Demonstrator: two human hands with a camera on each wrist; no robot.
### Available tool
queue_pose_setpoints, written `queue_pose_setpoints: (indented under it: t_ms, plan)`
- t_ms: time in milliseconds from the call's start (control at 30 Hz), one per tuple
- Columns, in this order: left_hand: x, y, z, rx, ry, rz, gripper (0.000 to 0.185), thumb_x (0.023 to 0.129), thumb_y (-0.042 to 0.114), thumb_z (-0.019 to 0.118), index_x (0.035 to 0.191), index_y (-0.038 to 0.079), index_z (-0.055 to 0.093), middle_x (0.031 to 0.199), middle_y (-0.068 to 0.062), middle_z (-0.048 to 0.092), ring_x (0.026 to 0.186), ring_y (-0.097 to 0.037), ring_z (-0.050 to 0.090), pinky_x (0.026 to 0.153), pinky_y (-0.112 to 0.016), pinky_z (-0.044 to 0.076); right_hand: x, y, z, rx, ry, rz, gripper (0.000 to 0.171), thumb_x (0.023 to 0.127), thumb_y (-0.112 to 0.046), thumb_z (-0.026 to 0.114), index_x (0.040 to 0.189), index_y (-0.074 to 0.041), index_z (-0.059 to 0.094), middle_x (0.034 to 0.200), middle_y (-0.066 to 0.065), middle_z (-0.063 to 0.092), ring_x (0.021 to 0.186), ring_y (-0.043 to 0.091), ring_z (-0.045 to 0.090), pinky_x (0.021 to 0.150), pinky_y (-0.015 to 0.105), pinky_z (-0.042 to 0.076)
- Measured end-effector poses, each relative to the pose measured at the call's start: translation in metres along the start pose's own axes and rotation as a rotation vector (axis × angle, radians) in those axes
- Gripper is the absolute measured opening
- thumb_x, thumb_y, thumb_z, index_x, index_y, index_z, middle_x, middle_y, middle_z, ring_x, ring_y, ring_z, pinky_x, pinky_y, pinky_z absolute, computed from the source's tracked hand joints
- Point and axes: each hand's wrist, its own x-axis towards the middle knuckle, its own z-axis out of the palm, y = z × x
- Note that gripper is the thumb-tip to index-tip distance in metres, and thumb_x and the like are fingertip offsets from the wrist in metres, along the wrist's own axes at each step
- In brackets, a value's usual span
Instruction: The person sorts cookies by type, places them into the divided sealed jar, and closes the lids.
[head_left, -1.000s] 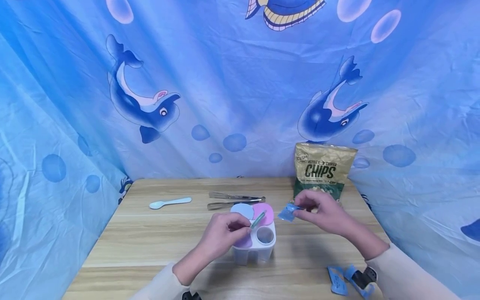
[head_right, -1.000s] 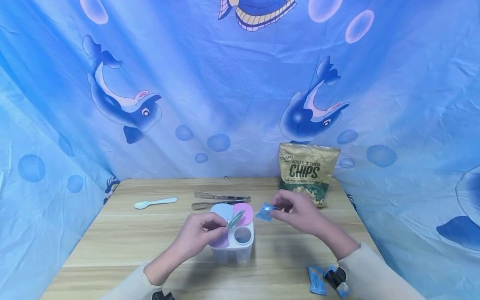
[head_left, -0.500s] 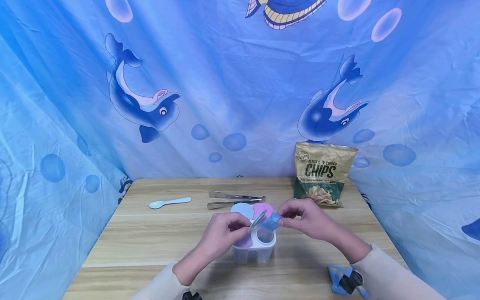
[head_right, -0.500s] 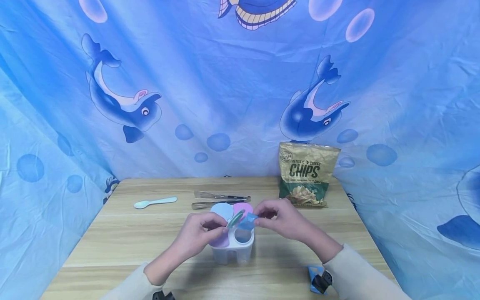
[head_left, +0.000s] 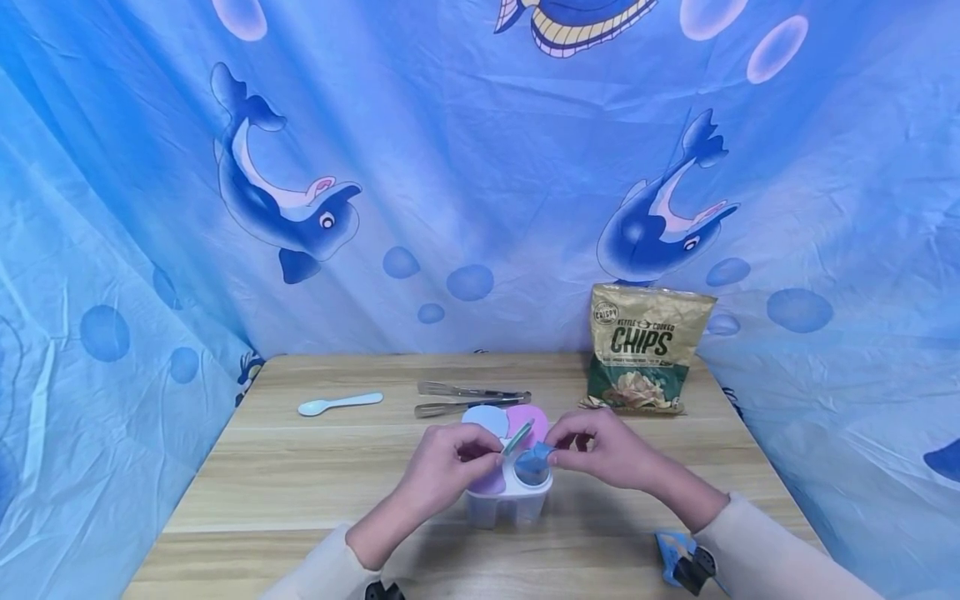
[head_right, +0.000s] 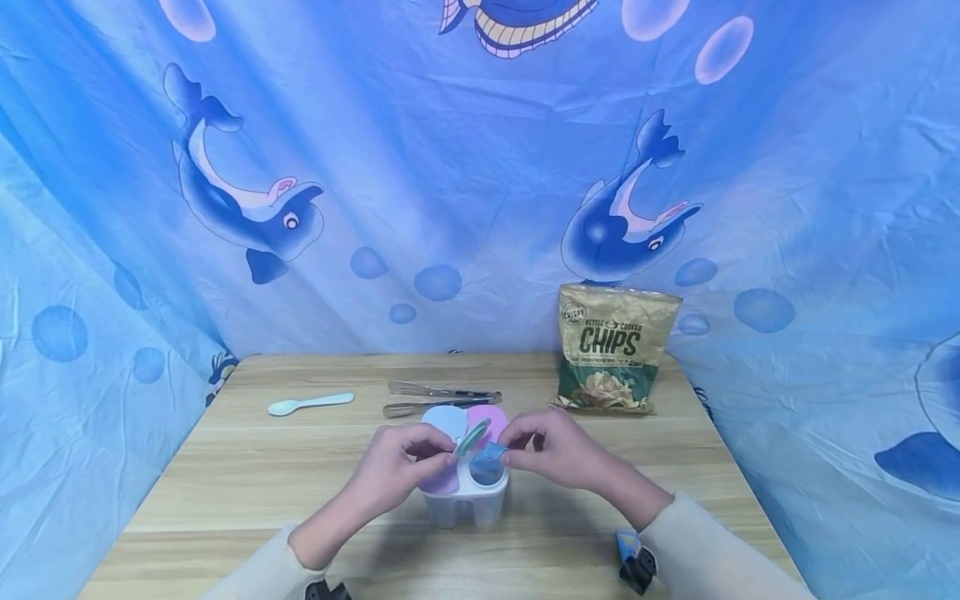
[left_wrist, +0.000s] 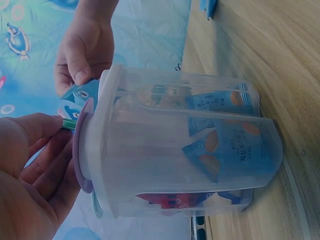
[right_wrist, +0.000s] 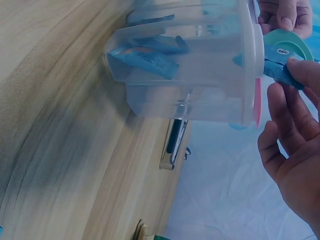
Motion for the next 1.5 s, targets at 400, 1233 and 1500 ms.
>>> queue_pose_setpoints:
  t_ms: [400,1233,1500]
  plan:
    - [-0.001,0.0,0.001,0.002,-0.009,-0.021,0.01,0.086,0.008,0.082,0.092,0.015,0.079,0.087,0.01,0.076,0.075,-0.002,0.068,0.069,-0.022,0.059,0.005,0.005,0.005,-0.09,-0.005,-0.055,0.013,0.089,-0.017,0.08,0.095,-0.028,0.078,0.088,-0.015,0.071,0.07,0.002,0.055,0.057,0.025,0.05]
    - [-0.002,-0.003,0.0,0.001,-0.002,-0.02,0.013,0.085,0.008,0.082,0.09,0.02,0.079,0.085,0.012,0.075,0.074,-0.002,0.067,0.068,-0.022,0.059,0.016,-0.015,0.007,-0.394,-0.06,-0.122,0.011,0.085,-0.019,0.08,0.09,-0.027,0.075,0.084,-0.021,0.063,0.072,0.004,0.058,0.066,0.02,0.049]
    - [0.001,-0.003,-0.001,0.005,-0.001,-0.002,0.012,0.086,0.008,0.082,0.09,0.019,0.078,0.084,0.012,0.075,0.074,-0.002,0.067,0.068,-0.022,0.059,0.02,-0.015,0.007,-0.333,-0.086,-0.136,0.014,0.089,-0.023,0.08,0.103,-0.027,0.077,0.095,-0.019,0.072,0.064,-0.003,0.051,0.055,0.017,0.046]
